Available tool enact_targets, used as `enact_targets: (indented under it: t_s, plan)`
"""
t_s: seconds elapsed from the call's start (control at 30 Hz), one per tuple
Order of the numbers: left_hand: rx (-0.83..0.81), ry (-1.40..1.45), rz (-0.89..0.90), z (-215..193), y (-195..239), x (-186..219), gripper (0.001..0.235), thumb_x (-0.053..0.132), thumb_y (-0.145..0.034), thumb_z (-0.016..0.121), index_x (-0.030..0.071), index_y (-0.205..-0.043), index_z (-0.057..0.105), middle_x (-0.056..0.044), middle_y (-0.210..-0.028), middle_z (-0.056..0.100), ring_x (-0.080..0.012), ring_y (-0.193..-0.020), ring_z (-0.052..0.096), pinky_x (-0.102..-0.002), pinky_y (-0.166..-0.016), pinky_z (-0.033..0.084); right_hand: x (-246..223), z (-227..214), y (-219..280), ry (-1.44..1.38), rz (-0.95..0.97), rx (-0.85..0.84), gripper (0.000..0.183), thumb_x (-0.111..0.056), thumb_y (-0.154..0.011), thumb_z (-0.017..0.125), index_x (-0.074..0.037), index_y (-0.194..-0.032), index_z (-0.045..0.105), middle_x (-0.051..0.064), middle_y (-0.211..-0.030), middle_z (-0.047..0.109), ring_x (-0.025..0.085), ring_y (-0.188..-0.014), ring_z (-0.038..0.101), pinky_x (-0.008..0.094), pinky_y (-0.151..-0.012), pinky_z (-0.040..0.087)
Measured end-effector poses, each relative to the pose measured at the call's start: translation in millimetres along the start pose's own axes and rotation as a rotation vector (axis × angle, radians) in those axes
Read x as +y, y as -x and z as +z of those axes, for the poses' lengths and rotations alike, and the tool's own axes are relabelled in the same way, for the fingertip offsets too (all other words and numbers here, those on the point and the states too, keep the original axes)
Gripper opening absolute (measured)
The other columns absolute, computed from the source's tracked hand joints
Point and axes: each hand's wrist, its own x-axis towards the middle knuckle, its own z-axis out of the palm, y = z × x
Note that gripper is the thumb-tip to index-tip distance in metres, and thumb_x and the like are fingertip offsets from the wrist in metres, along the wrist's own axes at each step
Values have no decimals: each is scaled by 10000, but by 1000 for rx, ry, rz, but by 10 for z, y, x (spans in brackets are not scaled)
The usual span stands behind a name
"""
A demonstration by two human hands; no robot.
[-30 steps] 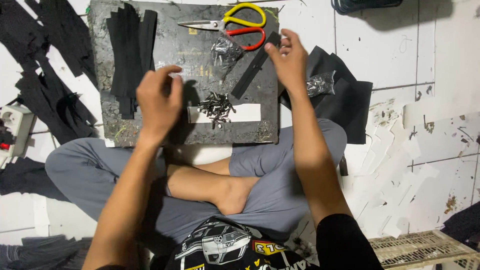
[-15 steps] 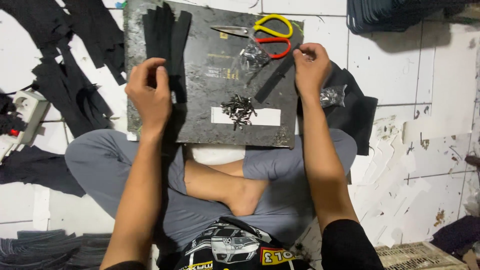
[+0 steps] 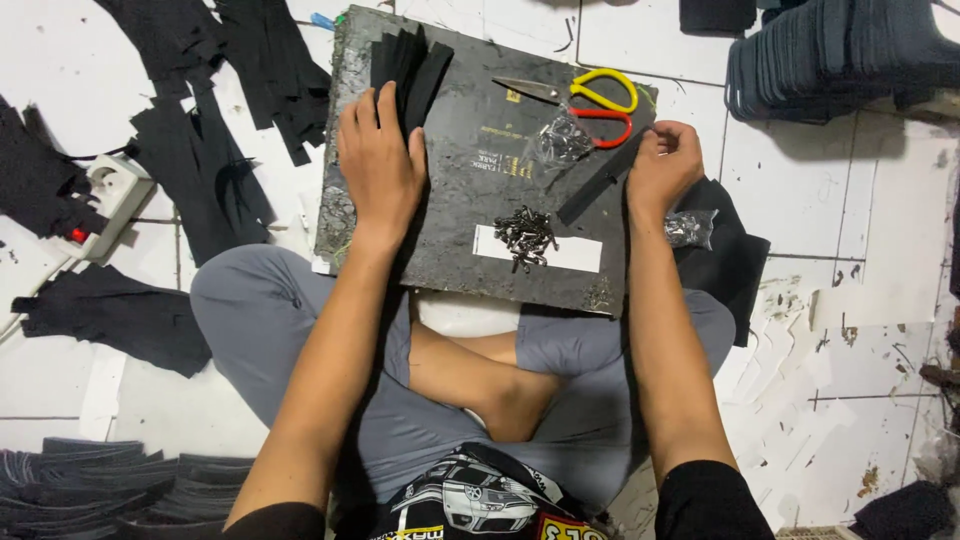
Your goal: The person sits on the floor and attaches metal hook clasps to the ends of black elastic straps, folding the strap ends and pressing the hooks on by hand. Finished straps are laid on the work board while more cut strap pieces and a pile of hooks wait nearby.
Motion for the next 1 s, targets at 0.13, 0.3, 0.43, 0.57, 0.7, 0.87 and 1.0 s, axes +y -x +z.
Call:
enact_targets:
  t_s: [0.13,0.3,0.43,0.57,0.7,0.87,1.0]
  plan:
    - [34,-15,-24,-7,-41,-94,506,33,-880,682,7,-1356,512,-169,-1271,607,-349,-1043,557,-450,-913,475,28,7,0,-44,-46,31,157,67,-804,716,-32,-922,687,56,-810,692,152,-685,623,272,-656,538]
    - [-1,-42,-87,60,-55,-226,559,44,-769,742,12,-1278,512,-183,-1031,601,-386,-867,627,-477,-746,532,-224,-155,-100,-333,-49,153,188,161,-862,614,27,-993,622,125,-936,631,214,-800,659,339,-750,644]
    - [-4,-161,-87,19,-118,-272,452,26,-786,703,18,-1194,510,-140,-898,572,-334,-714,637,-440,-576,547,-384,-290,-250,-389,-4,144,177,172,-917,654,33,-1019,615,146,-1006,594,254,-756,746,352,-719,784]
    - [-131,-1,-121,-78,-198,-373,490,-28,-758,733,-15,-1171,469,-205,-879,601,-390,-669,669,-495,-552,545,-879,-506,-282,-508,-200,112,159,197,-943,591,71,-1038,570,169,-1000,554,259,-817,601,432,-781,674]
    - [-174,272,-175,-352,-248,-477,534,-117,-762,628,-45,-1267,471,-275,-919,687,-448,-700,696,-551,-610,561,-1345,-593,-261,-719,-58,-11,134,136,-1015,581,33,-1096,552,159,-1058,556,242,-811,599,403,-766,664]
    - [-96,466,-165,-576,-252,-963,533,-111,-724,665,-17,-1233,535,-263,-952,754,-344,-708,743,-436,-590,584,-1775,-381,-138,-894,224,-254,134,62,-996,671,-9,-1084,600,128,-1051,583,198,-814,631,283,-704,650]
    - [-103,474,-183,-847,-197,-1315,479,-54,-759,684,-18,-1228,595,-202,-892,744,-250,-615,646,-384,-553,518,-2212,-96,97,-913,573,-502,130,50,-903,695,-21,-1002,649,141,-1046,624,194,-801,650,249,-653,650]
